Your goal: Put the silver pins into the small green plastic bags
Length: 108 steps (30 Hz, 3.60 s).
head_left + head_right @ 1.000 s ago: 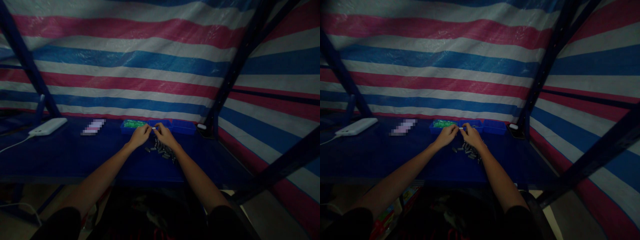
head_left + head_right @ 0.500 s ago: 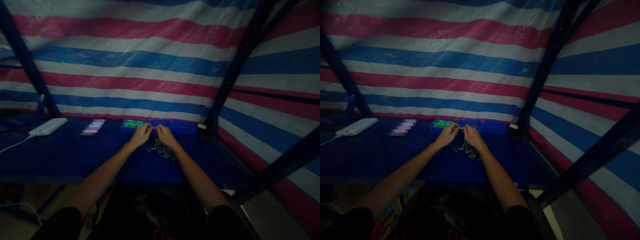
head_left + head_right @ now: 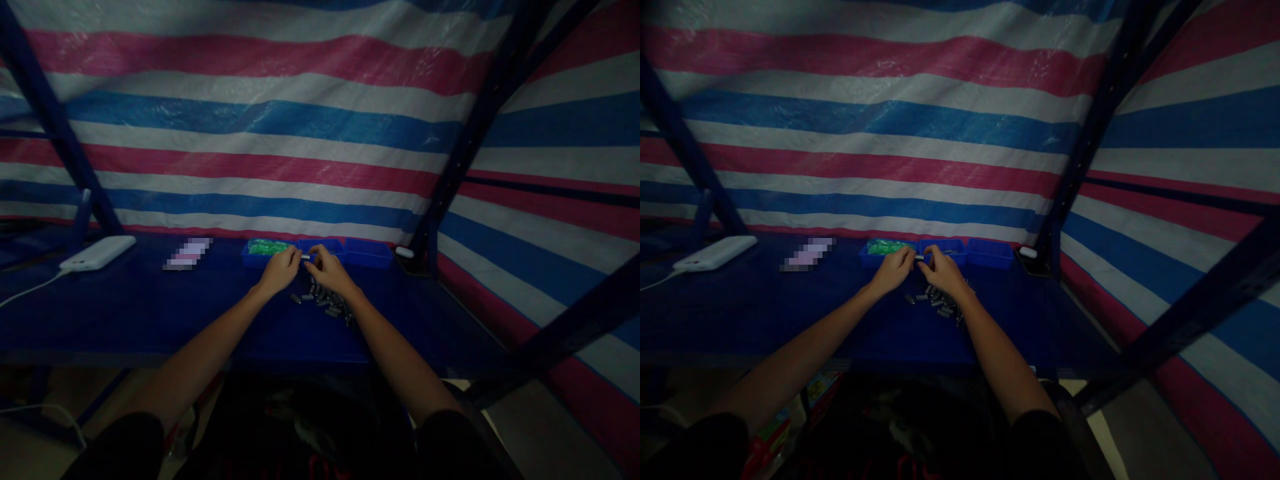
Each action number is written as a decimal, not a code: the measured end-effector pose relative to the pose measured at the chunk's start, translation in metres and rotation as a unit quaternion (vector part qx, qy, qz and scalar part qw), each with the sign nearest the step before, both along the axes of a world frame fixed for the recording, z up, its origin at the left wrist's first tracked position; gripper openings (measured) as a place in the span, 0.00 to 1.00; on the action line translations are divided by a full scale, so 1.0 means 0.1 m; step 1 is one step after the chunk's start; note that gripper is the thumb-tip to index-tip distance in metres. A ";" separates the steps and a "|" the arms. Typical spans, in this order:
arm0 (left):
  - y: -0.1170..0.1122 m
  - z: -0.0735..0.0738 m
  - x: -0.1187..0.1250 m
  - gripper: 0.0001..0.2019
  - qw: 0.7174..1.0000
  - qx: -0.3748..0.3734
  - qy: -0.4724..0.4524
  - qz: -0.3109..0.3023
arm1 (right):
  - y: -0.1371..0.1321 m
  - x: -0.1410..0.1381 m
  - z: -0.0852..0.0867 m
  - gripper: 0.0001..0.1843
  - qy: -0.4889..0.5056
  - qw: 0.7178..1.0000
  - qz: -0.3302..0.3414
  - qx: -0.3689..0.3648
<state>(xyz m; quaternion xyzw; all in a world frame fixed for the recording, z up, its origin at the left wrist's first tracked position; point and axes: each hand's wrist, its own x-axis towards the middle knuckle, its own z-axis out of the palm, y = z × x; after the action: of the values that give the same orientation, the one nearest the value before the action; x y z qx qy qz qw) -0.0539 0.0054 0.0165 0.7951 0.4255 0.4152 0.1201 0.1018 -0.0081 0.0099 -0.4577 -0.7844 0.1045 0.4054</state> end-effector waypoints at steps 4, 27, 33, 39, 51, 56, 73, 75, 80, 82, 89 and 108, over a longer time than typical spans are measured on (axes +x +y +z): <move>-0.01 0.00 0.01 0.15 1.000 -0.004 0.011 0.001 | 0.02 0.00 -0.01 0.10 -0.012 1.000 -0.004 0.009; -0.02 0.02 0.01 0.12 1.000 -0.005 -0.003 -0.026 | -0.02 -0.01 0.03 0.14 0.002 0.999 -0.032 0.016; -0.02 0.02 0.01 0.15 0.999 -0.008 0.022 -0.036 | -0.01 0.01 0.05 0.09 -0.016 0.999 -0.019 0.021; -0.01 0.00 0.02 0.11 0.997 -0.019 -0.008 -0.072 | -0.02 0.07 0.12 0.16 -0.024 0.998 -0.045 0.038; -0.01 -0.02 0.03 0.10 0.996 -0.013 -0.019 -0.081 | -0.02 0.10 0.12 0.17 -0.013 0.999 -0.030 0.022; -0.03 0.01 0.02 0.10 0.998 -0.012 -0.014 -0.057 | -0.04 0.11 0.12 0.15 0.004 1.000 -0.010 0.018; -0.02 -0.03 0.03 0.11 0.994 -0.017 -0.043 -0.104 | -0.03 0.09 0.15 0.17 -0.032 0.999 -0.016 0.034; -0.01 -0.05 0.04 0.10 0.993 -0.016 -0.044 -0.111 | -0.03 0.09 0.15 0.18 -0.033 0.999 -0.017 0.036; -0.01 -0.05 0.04 0.09 0.994 -0.018 -0.037 -0.106 | -0.04 0.08 0.15 0.19 -0.022 0.999 -0.018 0.035; -0.02 -0.04 0.04 0.09 0.994 -0.018 -0.035 -0.101 | -0.04 0.08 0.14 0.18 -0.012 0.999 -0.018 0.035; -0.03 -0.02 0.02 0.13 0.997 0.001 -0.030 -0.073 | -0.07 0.07 0.13 0.14 0.012 0.999 0.007 0.039; -0.04 -0.03 0.05 0.08 0.993 0.000 -0.043 -0.109 | -0.02 0.04 0.11 0.17 -0.009 0.998 -0.039 0.053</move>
<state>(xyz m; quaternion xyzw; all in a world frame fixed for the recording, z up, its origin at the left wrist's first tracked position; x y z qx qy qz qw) -0.0493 0.0011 0.0139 0.8181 0.3309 0.4334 0.1828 0.1058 -0.0105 0.0206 -0.4669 -0.7738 0.0431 0.4259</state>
